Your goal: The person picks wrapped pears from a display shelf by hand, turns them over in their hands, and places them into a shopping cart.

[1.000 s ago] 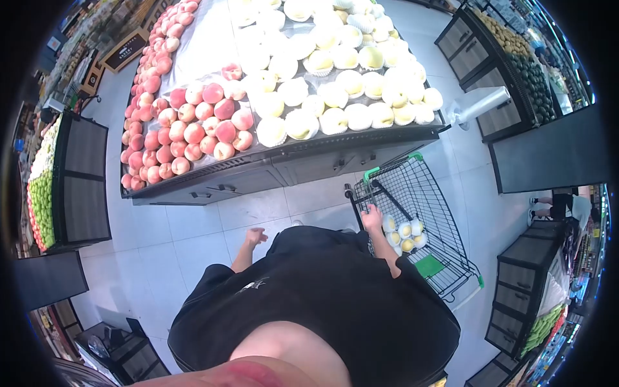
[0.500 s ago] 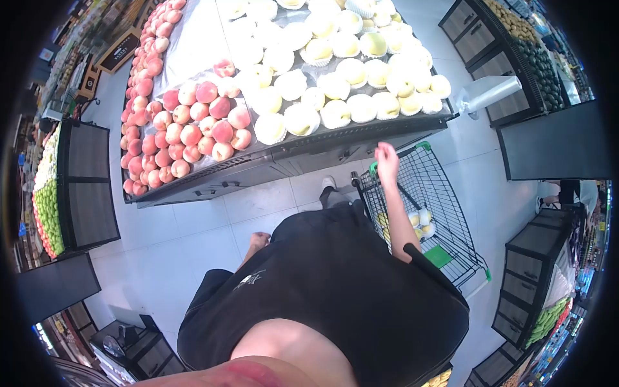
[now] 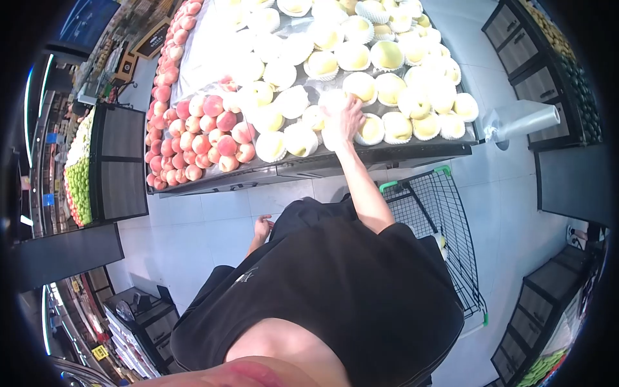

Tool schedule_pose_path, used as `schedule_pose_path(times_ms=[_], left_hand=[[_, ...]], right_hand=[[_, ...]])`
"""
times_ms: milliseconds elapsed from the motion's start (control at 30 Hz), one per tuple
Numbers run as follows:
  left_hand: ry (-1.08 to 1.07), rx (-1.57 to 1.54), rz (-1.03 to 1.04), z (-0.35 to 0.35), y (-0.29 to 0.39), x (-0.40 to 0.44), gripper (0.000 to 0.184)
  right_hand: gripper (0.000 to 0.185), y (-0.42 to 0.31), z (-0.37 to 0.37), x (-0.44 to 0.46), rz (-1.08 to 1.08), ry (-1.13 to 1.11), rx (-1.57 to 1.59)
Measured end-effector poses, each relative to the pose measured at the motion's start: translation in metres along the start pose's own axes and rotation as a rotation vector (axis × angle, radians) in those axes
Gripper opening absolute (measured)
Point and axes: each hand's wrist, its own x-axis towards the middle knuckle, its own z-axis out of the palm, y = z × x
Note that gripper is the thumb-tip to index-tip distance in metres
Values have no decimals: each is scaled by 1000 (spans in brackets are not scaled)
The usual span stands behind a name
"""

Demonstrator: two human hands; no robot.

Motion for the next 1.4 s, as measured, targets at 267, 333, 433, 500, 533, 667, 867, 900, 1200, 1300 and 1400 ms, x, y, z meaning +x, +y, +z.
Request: schedule_pose_path(times_ms=[267,333,433,500,533,667,867,900,1200,1300,1400], left_hand=[[11,-140,505,6,168,-31,23],[-74,-123,700,8,261,-51,19],[-38,-5,969,15,378,-64,17],[15,177,1178,22,442,-40,24],[78,275,1232,29,473,-32,34],[379,771,1484,73,550,31,61],[685,1235,1663,102,580,73,42],[737,1298,1695,100,585,68,34],[394,1135,1477,102,587,77,68],[250,1021,1417,95,591,78,82],[178,983,1409,88,588,70,85]], right_hand=[[75,4,0,4,-65,-33,38],[71,10,3,5,-86,-45,56],[68,14,11,4,-91,-5,70],[69,15,17,5,-107,57,54],[69,15,19,5,-114,90,44],[71,16,21,4,-178,155,6],[74,16,24,4,-170,190,-38],[74,16,24,3,-161,183,-34],[75,13,21,1,-144,153,-24],[75,16,24,2,-151,165,-27],[74,15,23,1,-155,179,-30]])
